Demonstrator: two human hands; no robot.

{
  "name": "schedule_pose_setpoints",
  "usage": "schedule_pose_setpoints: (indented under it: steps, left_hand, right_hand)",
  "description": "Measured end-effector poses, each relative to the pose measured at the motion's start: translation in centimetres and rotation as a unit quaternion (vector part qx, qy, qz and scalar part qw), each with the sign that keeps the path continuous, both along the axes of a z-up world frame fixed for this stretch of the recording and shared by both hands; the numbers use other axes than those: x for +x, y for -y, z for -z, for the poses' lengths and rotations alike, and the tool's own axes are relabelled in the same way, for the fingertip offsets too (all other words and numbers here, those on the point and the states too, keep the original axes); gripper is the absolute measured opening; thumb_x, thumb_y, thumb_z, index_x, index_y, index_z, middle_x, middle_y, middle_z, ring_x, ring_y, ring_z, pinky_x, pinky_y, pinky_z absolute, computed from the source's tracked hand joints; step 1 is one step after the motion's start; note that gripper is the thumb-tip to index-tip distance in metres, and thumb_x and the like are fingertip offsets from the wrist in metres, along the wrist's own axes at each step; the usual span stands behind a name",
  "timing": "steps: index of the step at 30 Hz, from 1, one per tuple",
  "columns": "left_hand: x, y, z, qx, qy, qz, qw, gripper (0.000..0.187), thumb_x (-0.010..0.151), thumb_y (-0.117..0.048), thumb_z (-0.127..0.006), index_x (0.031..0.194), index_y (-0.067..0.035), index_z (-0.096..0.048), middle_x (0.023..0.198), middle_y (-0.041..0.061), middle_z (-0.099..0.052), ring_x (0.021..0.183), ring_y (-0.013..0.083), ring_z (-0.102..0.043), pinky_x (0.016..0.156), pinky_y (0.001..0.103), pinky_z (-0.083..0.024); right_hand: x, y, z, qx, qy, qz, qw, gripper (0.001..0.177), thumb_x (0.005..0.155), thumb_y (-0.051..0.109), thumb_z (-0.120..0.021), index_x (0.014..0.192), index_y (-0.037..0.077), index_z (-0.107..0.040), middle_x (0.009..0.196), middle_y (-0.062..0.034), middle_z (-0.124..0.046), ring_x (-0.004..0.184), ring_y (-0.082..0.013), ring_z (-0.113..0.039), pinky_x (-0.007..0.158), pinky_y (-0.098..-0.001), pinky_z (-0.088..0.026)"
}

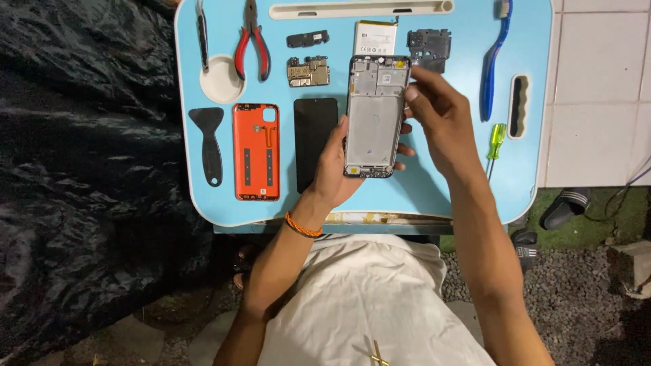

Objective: The person cleans a disassembled smartphone motherboard using a toothbrush. They hold the motherboard in one hand and brush it with the other, then place it on the table. The person also picks up and handles a phone screen assembly and a battery, moving them around the workspace.

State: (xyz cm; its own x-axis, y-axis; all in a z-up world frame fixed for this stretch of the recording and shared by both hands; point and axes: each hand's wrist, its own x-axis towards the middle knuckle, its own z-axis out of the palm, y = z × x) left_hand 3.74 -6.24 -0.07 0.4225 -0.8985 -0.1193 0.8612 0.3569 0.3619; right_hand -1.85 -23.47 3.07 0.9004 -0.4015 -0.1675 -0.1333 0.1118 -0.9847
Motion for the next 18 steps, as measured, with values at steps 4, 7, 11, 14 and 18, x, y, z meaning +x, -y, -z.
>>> schedule_pose_setpoints:
  steps: [4,7,11,14,18]
  left_hand:
    - [-1.1,0.5,1.9,-0.005,-0.067,-0.046,0.997,0.062,0.109,-0.054,-0.045,0.143,-0.004,-0.056,0.132,0.028,-0.063,0.117,0.0491,-0.063,0.093,0.064,-0.058]
    - [-1.2,0.3,2.1,0.008,-0.082,-0.038,0.996,0.062,0.106,-0.056,-0.047,0.143,-0.007,-0.057,0.134,0.026,-0.063,0.117,0.0472,-0.064,0.093,0.064,-0.058]
    - [-1.3,0.2,1.7,0.014,-0.086,-0.037,0.996,0.061,0.106,-0.055,-0.048,0.142,-0.006,-0.058,0.134,0.026,-0.064,0.115,0.0461,-0.066,0.092,0.064,-0.059]
    - [-1.5,0.1,1.6,0.026,-0.084,-0.027,0.996,0.06,0.105,-0.053,-0.049,0.141,-0.006,-0.059,0.133,0.026,-0.064,0.115,0.0455,-0.066,0.093,0.063,-0.059]
    - [-1.8,0.2,1.4,0.062,-0.093,-0.019,0.994,0.061,0.099,-0.053,-0.05,0.139,-0.008,-0.06,0.13,0.023,-0.067,0.112,0.0431,-0.067,0.092,0.06,-0.06]
  right_hand:
    - [-0.6,-0.8,1.3,-0.017,0.036,0.03,0.999,0.036,0.106,0.012,-0.065,0.14,0.0,-0.061,0.106,-0.0154,-0.064,0.104,-0.0242,-0.061,0.098,-0.045,-0.055]
    - [-1.3,-1.4,0.7,-0.023,0.006,0.045,0.999,0.036,0.103,0.011,-0.068,0.137,-0.001,-0.063,0.102,-0.0133,-0.065,0.099,-0.021,-0.062,0.093,-0.041,-0.057]
    - [-2.3,-1.8,1.1,-0.016,0.002,0.053,0.998,0.037,0.101,0.013,-0.07,0.136,0.003,-0.066,0.102,-0.0138,-0.068,0.098,-0.0207,-0.062,0.09,-0.041,-0.056]
    - [-3.0,-1.5,2.8,-0.006,0.001,0.064,0.998,0.038,0.1,0.013,-0.071,0.136,0.001,-0.066,0.102,-0.0176,-0.069,0.098,-0.0237,-0.063,0.089,-0.044,-0.056]
    - [-3.5,-1.9,3.5,0.016,0.004,0.075,0.997,0.037,0.098,0.013,-0.073,0.133,0.003,-0.068,0.1,-0.0149,-0.07,0.095,-0.0209,-0.066,0.084,-0.0421,-0.059]
